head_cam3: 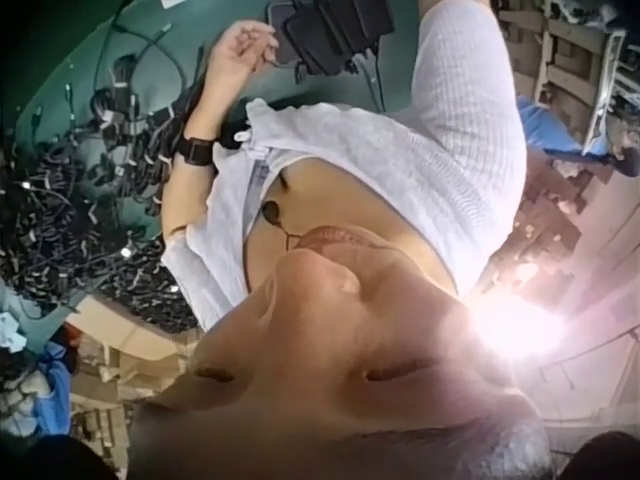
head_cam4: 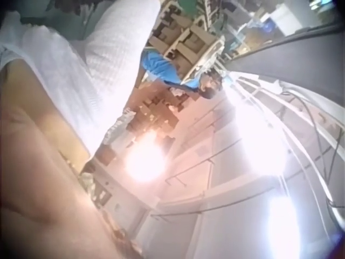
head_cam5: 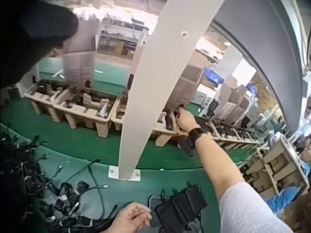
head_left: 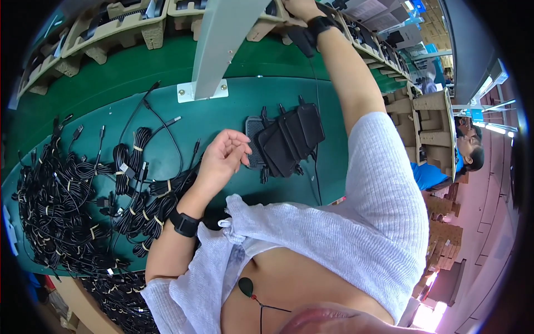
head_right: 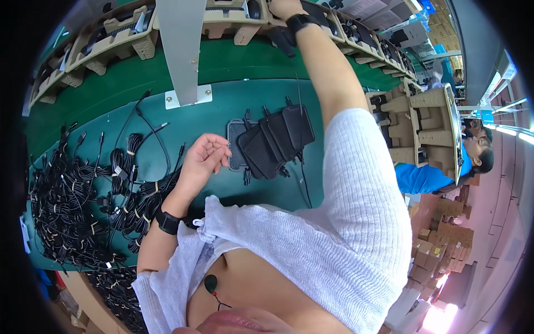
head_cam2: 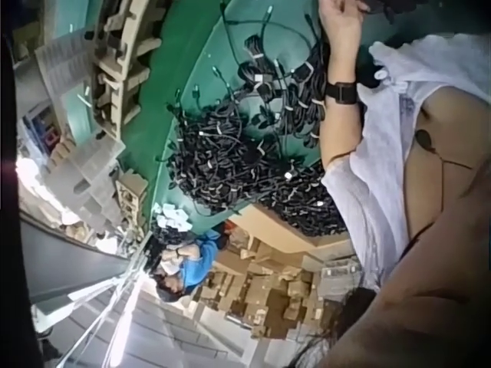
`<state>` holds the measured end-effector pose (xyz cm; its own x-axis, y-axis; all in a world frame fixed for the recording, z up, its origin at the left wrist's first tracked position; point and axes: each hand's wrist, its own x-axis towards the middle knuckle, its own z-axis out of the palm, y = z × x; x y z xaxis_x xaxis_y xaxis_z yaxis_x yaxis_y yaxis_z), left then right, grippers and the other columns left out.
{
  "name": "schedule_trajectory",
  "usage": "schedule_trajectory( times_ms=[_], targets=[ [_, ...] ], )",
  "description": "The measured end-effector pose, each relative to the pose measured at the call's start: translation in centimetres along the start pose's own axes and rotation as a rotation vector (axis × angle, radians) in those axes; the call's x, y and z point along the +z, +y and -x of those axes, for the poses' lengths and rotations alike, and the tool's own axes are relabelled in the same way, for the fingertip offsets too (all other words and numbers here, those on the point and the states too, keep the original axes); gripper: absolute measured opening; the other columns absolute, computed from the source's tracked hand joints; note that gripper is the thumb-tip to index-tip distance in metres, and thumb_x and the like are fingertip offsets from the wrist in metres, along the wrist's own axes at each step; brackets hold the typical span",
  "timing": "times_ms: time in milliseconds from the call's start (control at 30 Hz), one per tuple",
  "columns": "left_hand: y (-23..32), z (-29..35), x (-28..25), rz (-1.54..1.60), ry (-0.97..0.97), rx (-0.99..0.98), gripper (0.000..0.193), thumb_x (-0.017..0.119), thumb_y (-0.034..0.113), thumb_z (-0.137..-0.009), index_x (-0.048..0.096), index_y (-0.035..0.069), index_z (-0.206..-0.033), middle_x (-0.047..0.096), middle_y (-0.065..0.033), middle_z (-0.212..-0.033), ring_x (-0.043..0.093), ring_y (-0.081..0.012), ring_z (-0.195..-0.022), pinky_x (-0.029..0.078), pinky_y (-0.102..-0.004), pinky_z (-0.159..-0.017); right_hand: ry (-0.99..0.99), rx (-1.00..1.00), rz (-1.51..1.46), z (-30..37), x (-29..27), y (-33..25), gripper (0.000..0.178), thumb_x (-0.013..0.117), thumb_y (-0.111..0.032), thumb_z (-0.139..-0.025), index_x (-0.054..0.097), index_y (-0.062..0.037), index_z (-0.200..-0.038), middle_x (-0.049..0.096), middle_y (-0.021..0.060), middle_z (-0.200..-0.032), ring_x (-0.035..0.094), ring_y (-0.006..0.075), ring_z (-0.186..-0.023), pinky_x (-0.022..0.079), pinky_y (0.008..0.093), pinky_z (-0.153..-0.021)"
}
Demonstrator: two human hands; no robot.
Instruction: The person picks up a cable and a black component, connects them, and places the assembly into a cardboard tray. They repeat this process multiple times, occasionally moving stacks of components and cables on the table.
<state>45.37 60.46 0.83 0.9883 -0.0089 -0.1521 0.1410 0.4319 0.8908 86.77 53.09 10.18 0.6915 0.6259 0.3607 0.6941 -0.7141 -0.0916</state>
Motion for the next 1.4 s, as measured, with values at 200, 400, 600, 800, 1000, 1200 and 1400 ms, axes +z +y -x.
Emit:
schedule_trajectory(
  times_ms=[200,400,600,800,1000,1200,1400],
  targets=[
    [-0.2,-0.7,-0.6,-0.054,-0.029,0.034,0.013,0.050,0.002,-0.092,0.052,0.000,-0.104,0.061,-0.0070,-0.087,0.058,-0.0104,-0.070,0.045,-0.0208,-0.058,0.163,-0.033,0.199,2.5,0.5,-1.4,0.025,0.052,-0.020,-0.086,0.059,-0.0029,-0.103,0.060,0.0213,-0.097,0.055,0.0370,-0.097,0.046,0.0431,-0.084],
    [-0.2,-0.9,-0.5,-0.069,-0.051,0.048,0.013,0.049,0.004,-0.093,0.052,0.000,-0.104,0.062,-0.0082,-0.087,0.059,-0.0117,-0.070,0.046,-0.0215,-0.059,0.182,-0.071,0.069,13.9,-7.3,-3.7,0.043,0.057,-0.044,-0.086,0.061,-0.0090,-0.110,0.063,0.0160,-0.103,0.060,0.0351,-0.093,0.050,0.0436,-0.075],
    [0.2,-0.5,-0.3,-0.099,-0.025,0.038,0.013,0.049,0.003,-0.093,0.052,-0.001,-0.104,0.062,-0.0086,-0.086,0.059,-0.0117,-0.070,0.047,-0.0216,-0.059,-0.564,0.260,0.281,27.1,-9.0,-4.7,0.084,0.063,-0.062,-0.072,0.045,0.0004,-0.125,0.060,0.0218,-0.104,0.058,0.0396,-0.098,0.049,0.0446,-0.082],
    [-0.2,-0.7,-0.4,-0.092,-0.032,0.079,0.013,0.048,0.002,-0.092,0.050,-0.002,-0.105,0.061,-0.0087,-0.084,0.059,-0.0117,-0.067,0.047,-0.0212,-0.056,-0.597,0.522,-0.148,29.7,-7.6,-4.7,0.089,0.082,-0.048,-0.060,0.044,0.0045,-0.121,0.058,0.0206,-0.101,0.059,0.0324,-0.095,0.048,0.0359,-0.080],
    [-0.7,-0.6,0.6,-0.450,0.210,0.439,0.057,0.068,0.010,-0.082,0.037,0.004,-0.129,0.051,-0.0127,-0.111,0.055,-0.0101,-0.064,0.046,-0.0228,-0.056,0.069,0.024,0.049,28.7,-9.6,-7.4,0.036,0.074,-0.028,-0.070,0.061,-0.0086,-0.097,0.058,0.0076,-0.086,0.056,0.0281,-0.090,0.045,0.0375,-0.076],
    [1.6,1.1,1.6,-0.900,0.157,0.752,0.047,0.069,0.009,-0.079,0.046,0.003,-0.120,0.056,-0.0147,-0.104,0.055,-0.0143,-0.061,0.046,-0.0271,-0.055,0.059,-0.624,-0.109,28.0,-10.9,-15.6,0.010,0.062,-0.016,-0.072,0.064,-0.0147,-0.082,0.054,0.0005,-0.082,0.055,0.0193,-0.087,0.043,0.0358,-0.079],
    [0.9,0.9,1.2,-0.185,0.162,0.471,0.009,0.049,0.010,-0.096,0.045,0.002,-0.098,0.061,-0.0098,-0.074,0.059,-0.0126,-0.056,0.050,-0.0232,-0.053,0.176,-0.335,-0.395,25.5,-9.2,-15.9,0.040,0.070,-0.020,-0.078,0.054,-0.0074,-0.112,0.058,0.0101,-0.110,0.057,0.0253,-0.099,0.046,0.0365,-0.083]
  ],
)
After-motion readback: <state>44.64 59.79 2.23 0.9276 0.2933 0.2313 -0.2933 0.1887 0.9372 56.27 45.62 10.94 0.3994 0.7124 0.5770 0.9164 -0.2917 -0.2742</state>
